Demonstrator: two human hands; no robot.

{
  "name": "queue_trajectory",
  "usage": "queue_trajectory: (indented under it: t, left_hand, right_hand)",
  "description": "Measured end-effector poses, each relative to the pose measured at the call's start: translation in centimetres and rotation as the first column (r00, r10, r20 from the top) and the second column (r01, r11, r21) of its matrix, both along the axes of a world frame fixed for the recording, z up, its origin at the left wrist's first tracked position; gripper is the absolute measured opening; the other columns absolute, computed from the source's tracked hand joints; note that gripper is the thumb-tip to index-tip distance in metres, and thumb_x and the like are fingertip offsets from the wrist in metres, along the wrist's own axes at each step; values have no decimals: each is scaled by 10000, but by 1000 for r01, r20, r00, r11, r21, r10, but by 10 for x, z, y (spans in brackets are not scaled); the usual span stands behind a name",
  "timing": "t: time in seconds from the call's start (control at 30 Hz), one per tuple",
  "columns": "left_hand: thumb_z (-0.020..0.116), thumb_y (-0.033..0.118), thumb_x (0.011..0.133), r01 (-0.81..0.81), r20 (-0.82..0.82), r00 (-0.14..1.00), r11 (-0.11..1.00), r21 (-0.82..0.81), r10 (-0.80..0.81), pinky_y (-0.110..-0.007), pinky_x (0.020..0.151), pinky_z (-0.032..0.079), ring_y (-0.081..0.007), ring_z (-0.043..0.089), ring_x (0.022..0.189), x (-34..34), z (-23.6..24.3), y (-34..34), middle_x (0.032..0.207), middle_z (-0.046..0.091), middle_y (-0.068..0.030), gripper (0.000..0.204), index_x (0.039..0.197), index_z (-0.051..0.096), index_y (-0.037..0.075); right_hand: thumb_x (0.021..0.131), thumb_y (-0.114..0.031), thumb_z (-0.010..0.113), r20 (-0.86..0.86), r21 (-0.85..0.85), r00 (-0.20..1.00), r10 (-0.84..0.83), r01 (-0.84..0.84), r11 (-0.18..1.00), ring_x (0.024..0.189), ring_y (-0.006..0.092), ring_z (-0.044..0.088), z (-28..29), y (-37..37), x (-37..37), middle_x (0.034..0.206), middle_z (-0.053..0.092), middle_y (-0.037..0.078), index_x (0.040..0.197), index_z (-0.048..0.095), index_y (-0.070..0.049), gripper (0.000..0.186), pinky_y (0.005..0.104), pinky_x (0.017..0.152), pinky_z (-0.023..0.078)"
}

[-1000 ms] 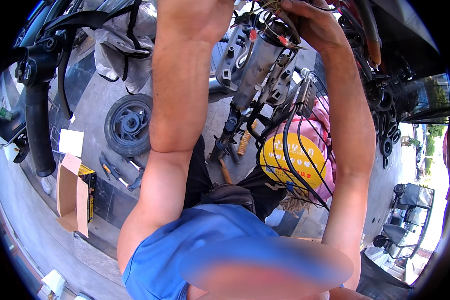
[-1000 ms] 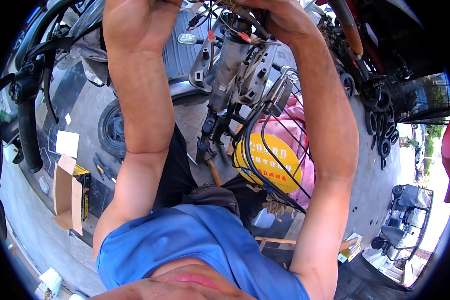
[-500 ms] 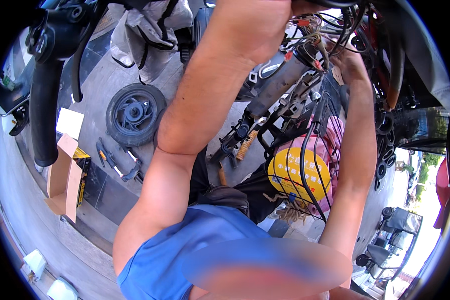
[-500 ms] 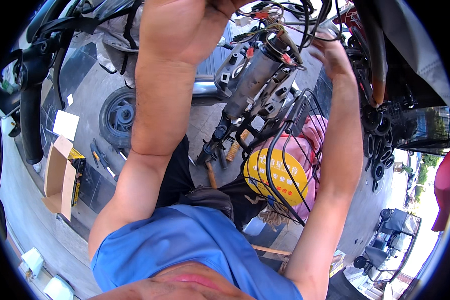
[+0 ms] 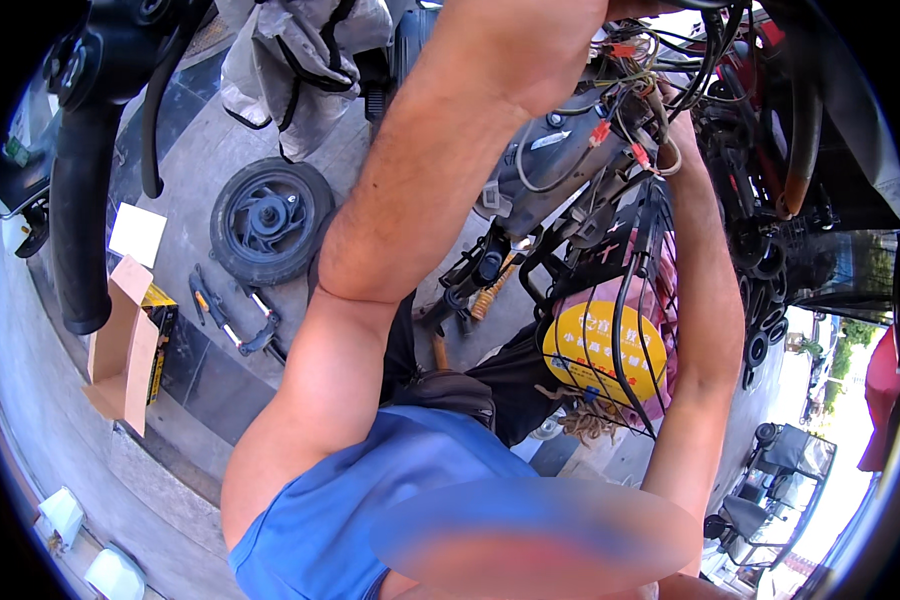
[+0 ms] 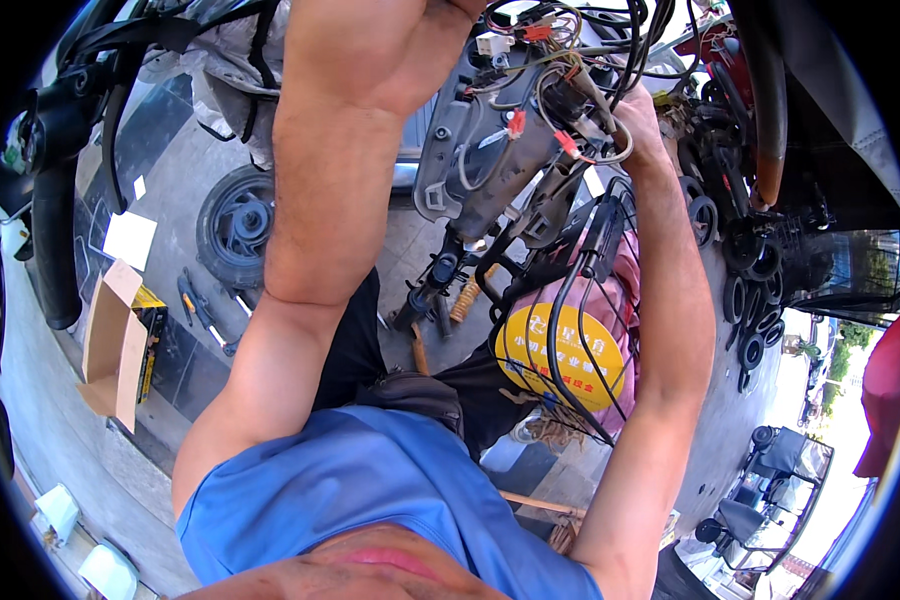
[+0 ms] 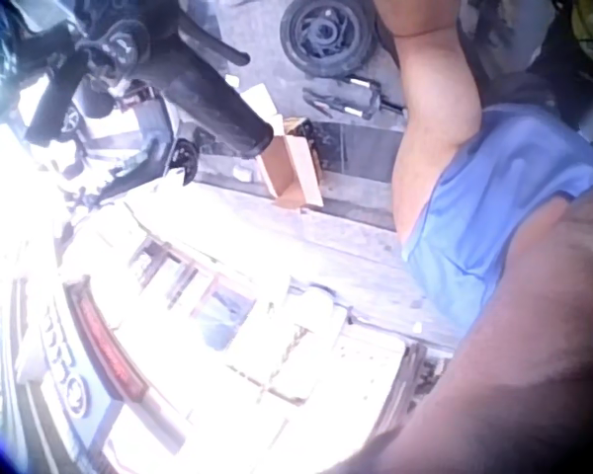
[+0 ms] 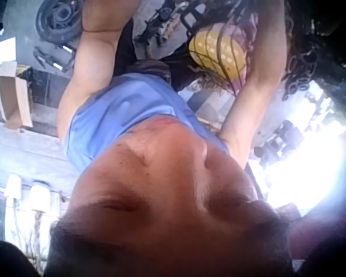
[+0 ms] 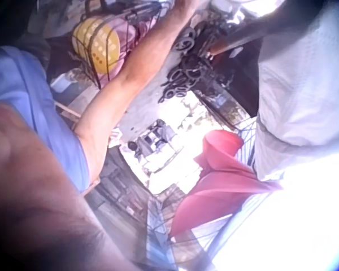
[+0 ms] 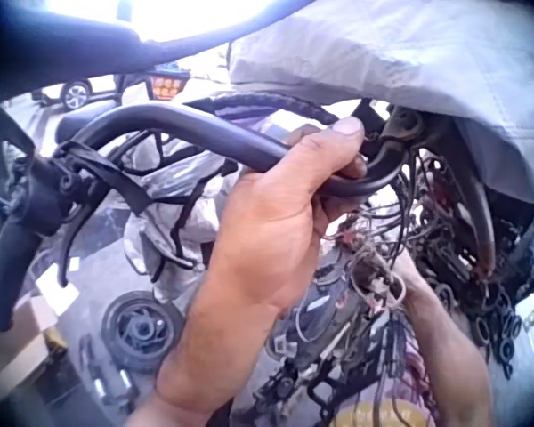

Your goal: The person disconnects electrical wires and mechanical components from the front steering column and handlebar area of a scooter by hand.

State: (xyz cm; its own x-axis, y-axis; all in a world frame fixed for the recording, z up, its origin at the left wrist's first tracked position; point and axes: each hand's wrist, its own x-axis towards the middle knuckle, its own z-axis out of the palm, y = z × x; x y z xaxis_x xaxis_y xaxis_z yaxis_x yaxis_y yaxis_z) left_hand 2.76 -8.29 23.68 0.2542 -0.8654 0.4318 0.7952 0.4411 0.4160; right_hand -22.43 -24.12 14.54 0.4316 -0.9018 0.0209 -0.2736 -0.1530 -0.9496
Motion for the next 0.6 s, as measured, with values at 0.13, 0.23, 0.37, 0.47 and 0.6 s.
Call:
queue_trajectory:
  t: [0.13,0.23,0.37,0.47,0.6]
  left_hand:
    - [707,173,977,-25,1,1000,997,-72,25,-264,706,565,-120,669,749,-1,-6,-7,832,688,-30,123,923,708,62]
    - [690,174,989,33,3,999,989,-146,-33,-272,697,602,-128,680,734,5,-12,-11,837,686,-32,134,922,702,58]
    - [649,167,1016,8,35,999,988,-156,-3,-325,791,642,-152,713,789,10,-13,-8,842,680,-30,164,906,685,51]
    - [637,169,1022,-31,49,998,967,-253,45,-347,828,647,-176,731,839,16,-14,-24,862,688,-38,181,884,666,56]
    - [624,167,1029,-18,38,999,966,-256,29,-377,873,648,-207,747,897,18,-12,-21,903,704,-56,186,893,658,45]
  right_hand:
    - [885,-120,794,42,-51,999,-27,29,998,845,118,708,11,12,7,1002,750,64,1205,694,-24,348,273,740,584]
    - [874,-190,805,-30,-44,997,-77,76,996,826,115,695,6,-3,-2,1000,745,58,1147,725,-13,335,271,706,557]
    - [878,-166,796,-110,-173,994,24,-43,984,831,122,694,-10,-29,-8,1006,738,70,1193,706,-19,359,285,713,563]
    - [956,-264,752,-117,-186,991,71,-92,978,934,111,715,-12,-29,-2,1117,743,53,1328,645,-75,430,268,809,583]
    - [940,-263,762,-56,-39,988,143,-146,989,912,114,731,0,-31,-7,1102,756,64,1277,691,-55,402,247,773,589]
